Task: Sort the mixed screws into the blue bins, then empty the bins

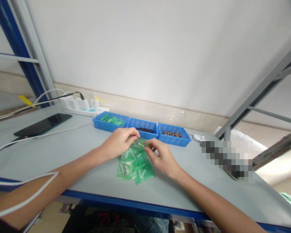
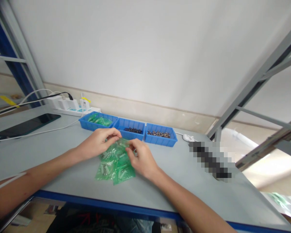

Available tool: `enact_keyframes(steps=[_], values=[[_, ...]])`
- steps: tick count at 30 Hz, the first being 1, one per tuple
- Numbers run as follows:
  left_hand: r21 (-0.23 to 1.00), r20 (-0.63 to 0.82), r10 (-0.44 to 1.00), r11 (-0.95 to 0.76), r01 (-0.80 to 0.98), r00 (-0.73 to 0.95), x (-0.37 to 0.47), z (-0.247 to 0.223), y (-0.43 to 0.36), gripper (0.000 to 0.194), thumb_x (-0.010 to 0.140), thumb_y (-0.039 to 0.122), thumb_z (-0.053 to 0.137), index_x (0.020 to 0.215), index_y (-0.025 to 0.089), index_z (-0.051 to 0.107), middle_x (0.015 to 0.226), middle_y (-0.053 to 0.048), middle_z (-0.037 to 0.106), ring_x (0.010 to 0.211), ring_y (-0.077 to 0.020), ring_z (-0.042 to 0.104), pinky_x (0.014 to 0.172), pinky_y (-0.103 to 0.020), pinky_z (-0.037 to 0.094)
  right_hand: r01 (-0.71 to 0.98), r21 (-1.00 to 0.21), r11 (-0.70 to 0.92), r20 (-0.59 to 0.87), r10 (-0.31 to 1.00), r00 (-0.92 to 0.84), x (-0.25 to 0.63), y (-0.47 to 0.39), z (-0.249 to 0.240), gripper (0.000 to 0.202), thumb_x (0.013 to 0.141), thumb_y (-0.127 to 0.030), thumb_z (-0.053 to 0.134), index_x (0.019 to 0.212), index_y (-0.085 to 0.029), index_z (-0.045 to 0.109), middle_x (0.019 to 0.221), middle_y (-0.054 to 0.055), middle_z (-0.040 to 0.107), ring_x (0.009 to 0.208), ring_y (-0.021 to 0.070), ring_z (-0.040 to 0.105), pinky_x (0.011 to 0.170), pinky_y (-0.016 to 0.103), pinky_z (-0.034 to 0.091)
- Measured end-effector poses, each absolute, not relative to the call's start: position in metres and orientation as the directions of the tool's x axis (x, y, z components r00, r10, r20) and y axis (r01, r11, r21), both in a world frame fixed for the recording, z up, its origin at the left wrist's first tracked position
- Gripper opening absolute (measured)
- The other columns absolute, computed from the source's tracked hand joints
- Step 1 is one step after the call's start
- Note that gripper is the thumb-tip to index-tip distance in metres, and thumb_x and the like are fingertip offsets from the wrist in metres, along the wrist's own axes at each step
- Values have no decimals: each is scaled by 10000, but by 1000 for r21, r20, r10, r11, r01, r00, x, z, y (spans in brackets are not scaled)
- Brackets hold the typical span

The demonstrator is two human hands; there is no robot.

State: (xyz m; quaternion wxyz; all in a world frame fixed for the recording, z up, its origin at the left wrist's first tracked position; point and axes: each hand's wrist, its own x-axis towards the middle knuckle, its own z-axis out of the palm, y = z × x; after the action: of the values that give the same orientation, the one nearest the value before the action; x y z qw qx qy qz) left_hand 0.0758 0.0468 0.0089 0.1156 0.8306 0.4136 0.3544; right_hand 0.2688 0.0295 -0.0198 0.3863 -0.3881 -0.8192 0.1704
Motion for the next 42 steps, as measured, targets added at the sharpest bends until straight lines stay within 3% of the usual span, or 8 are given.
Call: enact_keyframes(steps=[3, 8, 12, 15, 21, 28, 36, 42], values=[[462, 523, 766, -624, 630, 375, 70, 12, 52, 182, 846, 248, 435, 831, 181, 603, 784, -6, 683, 711, -152, 625, 670, -249, 463, 513, -576, 637, 513, 770, -380, 270, 31, -19, 97, 849, -154, 497, 813, -174, 585, 733, 6, 605, 652, 120, 550, 572, 229, 407], [471, 636, 770, -440, 765, 51, 29, 21, 81, 214, 823, 314, 467, 917, 187, 612, 883, -38, 694, 747, -189, 634, 714, -294, 479, 517, -549, 656, 539, 751, -381, 274, 30, -18, 95, 843, -151, 515, 807, -177, 599, 731, 5, 612, 666, 121, 565, 572, 220, 405], [441, 655, 755, -353, 825, -27, -2, 19, 103, 245, 821, 323, 458, 926, 192, 636, 898, -53, 696, 781, -214, 644, 770, -329, 478, 508, -508, 696, 552, 716, -428, 276, 30, -19, 96, 850, -148, 514, 811, -177, 596, 741, 8, 601, 679, 122, 560, 598, 226, 408], [385, 626, 779, -334, 860, 22, -9, 12, 112, 286, 819, 336, 430, 939, 186, 641, 914, -63, 700, 814, -225, 643, 791, -334, 473, 509, -477, 716, 556, 695, -457, 276, 30, -20, 98, 847, -135, 513, 814, -178, 595, 753, 12, 597, 698, 127, 557, 618, 234, 408], [156, 412, 864, -379, 912, 288, -4, -1, 123, 375, 804, 328, 349, 929, 198, 678, 1012, -60, 703, 933, -233, 626, 832, -313, 452, 517, -432, 739, 531, 672, -517, 276, 30, -21, 106, 868, -156, 498, 849, -174, 601, 769, 24, 598, 722, 142, 552, 653, 258, 411], [92, 389, 861, -391, 916, 329, -1, 0, 116, 410, 838, 378, 337, 939, 204, 694, 965, -64, 679, 905, -225, 605, 822, -308, 442, 553, -360, 752, 422, 659, -622, 277, 27, -17, 128, 888, -206, 490, 922, -162, 605, 836, 49, 610, 789, 167, 560, 731, 302, 436], [272, 550, 809, -408, 872, 207, 23, 7, 90, 343, 858, 379, 430, 1031, 174, 644, 1030, -73, 610, 877, -212, 587, 831, -329, 445, 467, -115, 877, 266, 480, -836, 275, 3, -3, 303, 818, -356, 616, 1062, -180, 586, 904, 66, 599, 840, 207, 538, 758, 346, 423], [292, 580, 727, -606, 740, 368, 53, 8, 65, 271, 882, 329, 454, 976, 163, 646, 984, -58, 602, 814, -176, 585, 789, -306, 451, 613, -192, 767, 189, 641, -744, 281, 7, -3, 446, 798, -321, 647, 1183, -143, 509, 1004, 103, 567, 907, 227, 543, 771, 363, 460]])
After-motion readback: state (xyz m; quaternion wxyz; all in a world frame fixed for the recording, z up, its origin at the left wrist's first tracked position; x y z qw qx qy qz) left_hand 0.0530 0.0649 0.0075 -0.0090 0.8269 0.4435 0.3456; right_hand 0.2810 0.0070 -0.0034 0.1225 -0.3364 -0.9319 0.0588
